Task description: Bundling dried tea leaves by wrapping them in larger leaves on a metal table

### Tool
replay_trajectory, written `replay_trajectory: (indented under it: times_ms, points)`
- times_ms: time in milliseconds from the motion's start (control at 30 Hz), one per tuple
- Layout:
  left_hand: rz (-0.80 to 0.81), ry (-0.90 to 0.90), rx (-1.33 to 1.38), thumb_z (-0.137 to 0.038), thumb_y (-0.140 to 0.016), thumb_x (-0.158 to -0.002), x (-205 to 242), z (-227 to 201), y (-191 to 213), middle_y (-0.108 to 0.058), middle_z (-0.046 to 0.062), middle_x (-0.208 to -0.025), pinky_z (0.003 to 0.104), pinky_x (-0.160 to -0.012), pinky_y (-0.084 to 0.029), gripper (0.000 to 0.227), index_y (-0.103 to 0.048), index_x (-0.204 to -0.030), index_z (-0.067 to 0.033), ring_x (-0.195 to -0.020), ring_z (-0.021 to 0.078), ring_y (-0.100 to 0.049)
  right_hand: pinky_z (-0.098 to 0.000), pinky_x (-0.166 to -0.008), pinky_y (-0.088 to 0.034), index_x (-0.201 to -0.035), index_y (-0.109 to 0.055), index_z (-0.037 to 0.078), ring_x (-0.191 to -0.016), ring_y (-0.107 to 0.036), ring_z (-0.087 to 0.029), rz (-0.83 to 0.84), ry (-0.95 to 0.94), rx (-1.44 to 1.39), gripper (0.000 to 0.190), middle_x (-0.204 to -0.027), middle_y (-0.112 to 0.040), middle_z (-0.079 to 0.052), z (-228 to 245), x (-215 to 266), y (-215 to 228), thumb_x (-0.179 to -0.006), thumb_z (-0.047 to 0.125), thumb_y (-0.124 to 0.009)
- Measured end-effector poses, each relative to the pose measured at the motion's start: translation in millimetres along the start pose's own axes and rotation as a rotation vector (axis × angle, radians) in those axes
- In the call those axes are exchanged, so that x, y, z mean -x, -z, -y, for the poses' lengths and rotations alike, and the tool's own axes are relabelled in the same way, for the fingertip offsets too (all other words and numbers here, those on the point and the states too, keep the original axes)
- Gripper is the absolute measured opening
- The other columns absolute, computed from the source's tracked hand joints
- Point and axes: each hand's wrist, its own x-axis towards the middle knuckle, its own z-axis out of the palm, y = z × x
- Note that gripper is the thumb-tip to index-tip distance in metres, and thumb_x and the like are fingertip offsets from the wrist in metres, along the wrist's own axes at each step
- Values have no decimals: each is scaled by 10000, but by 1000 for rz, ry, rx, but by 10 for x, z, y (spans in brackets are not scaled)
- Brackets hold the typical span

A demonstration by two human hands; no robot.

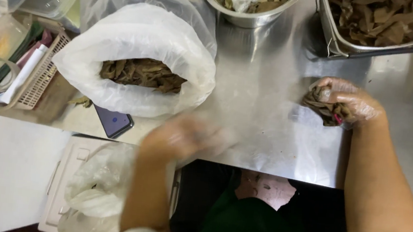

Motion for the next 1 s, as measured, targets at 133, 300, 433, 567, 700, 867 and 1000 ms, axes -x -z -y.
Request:
replay_trajectory:
  times_ms: [133, 300, 433, 567, 700, 867, 1000]
  points:
    - [-681, 596, -700, -427, -690, -901, -1557, 433, -20, -699, -22, -662, 268, -538, -491, 321, -663, -727, -160, -583, 77, -641, -317, -824, -536, -1114, -661, 98, -883, -677, -188, -183, 28, -97, 283, -1010, -705, -40, 173, 70, -334, -857, 189, -737]
    - [-889, 441, -839, -487, -757, -755, -2117, 2116, 501, -780, -26, -899, 365, -814, -623, 302, -769, -974, -279, -969, 219, -765, -366, -875, -575, -1086, -728, 60, -936, -711, -210, -491, 227, 133, 288, -982, -726, -100, 143, -66, -480, -896, 244, -841]
    - [-874, 294, -813, -339, -795, -763, -2004, 2041, 288, -756, 16, -763, 400, -693, -597, 160, -761, -849, -209, -848, 254, -767, -371, -860, -560, -1082, -780, 123, -952, -740, -232, -529, 218, 497, 341, -972, -766, -83, 108, -109, -546, -864, 356, -900]
    - [-874, 294, -817, -331, -787, -771, -1978, 2029, 419, -762, 3, -775, 398, -706, -615, 109, -754, -831, -246, -853, 259, -763, -357, -851, -576, -1003, -787, 143, -890, -751, -217, -453, 153, 546, 299, -889, -765, -66, 340, -189, -704, -823, 351, -902]
    - [-876, 175, -524, -228, -778, -813, -1944, 2168, 320, -733, 77, -759, 409, -681, -574, 102, -749, -861, -144, -794, 246, -710, -413, -864, -566, -1052, -752, 30, -921, -729, -237, -532, 235, 501, 346, -936, -749, -147, 211, -219, -676, -862, 267, -917]
    - [-817, 182, -542, -162, -734, -777, -1990, 1972, 239, -740, 152, -789, 457, -657, -573, 148, -755, -915, -117, -781, 362, -748, -439, -882, -559, -1086, -735, -8, -953, -729, -280, -570, 278, 526, 375, -953, -735, -198, 200, -204, -645, -893, 249, -926]
    - [-771, 279, -542, -208, -746, -766, -1944, 2029, 287, -751, 58, -791, 388, -688, -601, 245, -726, -1011, -200, -765, 263, -761, -419, -891, -557, -1166, -725, 13, -999, -710, -263, -597, 275, 503, 362, -1013, -726, -163, 224, -162, -683, -1008, 317, -842]
